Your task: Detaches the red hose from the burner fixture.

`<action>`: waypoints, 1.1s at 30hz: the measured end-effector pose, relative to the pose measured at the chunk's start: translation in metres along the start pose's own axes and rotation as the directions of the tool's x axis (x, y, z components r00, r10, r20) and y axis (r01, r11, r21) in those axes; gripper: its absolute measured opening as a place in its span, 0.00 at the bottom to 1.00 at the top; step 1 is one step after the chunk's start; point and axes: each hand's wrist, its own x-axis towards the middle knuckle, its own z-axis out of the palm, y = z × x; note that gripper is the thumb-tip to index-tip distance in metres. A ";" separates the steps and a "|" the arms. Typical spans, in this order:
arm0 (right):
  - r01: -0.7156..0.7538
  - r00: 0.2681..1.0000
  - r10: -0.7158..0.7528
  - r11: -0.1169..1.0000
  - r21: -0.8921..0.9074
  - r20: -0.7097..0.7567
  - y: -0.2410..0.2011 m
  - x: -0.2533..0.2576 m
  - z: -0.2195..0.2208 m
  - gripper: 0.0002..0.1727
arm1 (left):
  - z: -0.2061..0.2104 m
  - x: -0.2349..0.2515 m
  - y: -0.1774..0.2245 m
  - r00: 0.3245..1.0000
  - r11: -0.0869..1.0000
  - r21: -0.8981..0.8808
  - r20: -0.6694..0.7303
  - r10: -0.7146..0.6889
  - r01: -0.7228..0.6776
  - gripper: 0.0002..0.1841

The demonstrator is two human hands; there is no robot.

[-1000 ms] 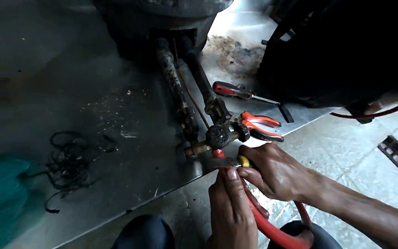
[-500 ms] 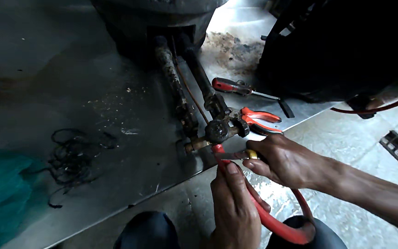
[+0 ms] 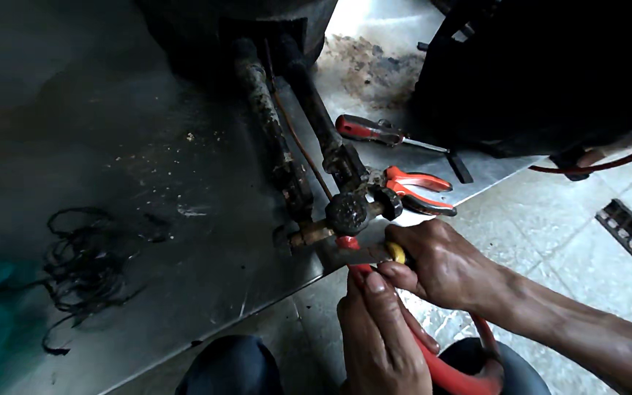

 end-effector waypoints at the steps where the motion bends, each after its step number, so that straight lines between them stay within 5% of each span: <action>1: -0.002 1.000 0.002 1.000 -0.002 0.007 0.000 0.001 -0.001 0.39 | 0.000 0.000 -0.001 1.000 1.000 -0.003 -0.001 0.004 -0.004 0.25; 18: -0.018 0.999 0.015 0.998 -0.057 -0.038 -0.004 0.003 0.003 0.41 | -0.003 -0.003 -0.004 0.998 0.996 0.069 0.017 0.062 -0.063 0.26; 26: -0.223 0.953 0.142 0.927 0.303 0.267 -0.010 0.008 -0.016 0.37 | -0.005 -0.001 -0.006 0.998 0.999 0.029 0.051 0.034 -0.036 0.22; 33: -0.287 0.894 0.096 0.872 0.397 0.437 0.000 0.012 -0.032 0.36 | -0.006 0.001 0.000 0.994 0.985 -0.166 0.102 -0.030 0.047 0.22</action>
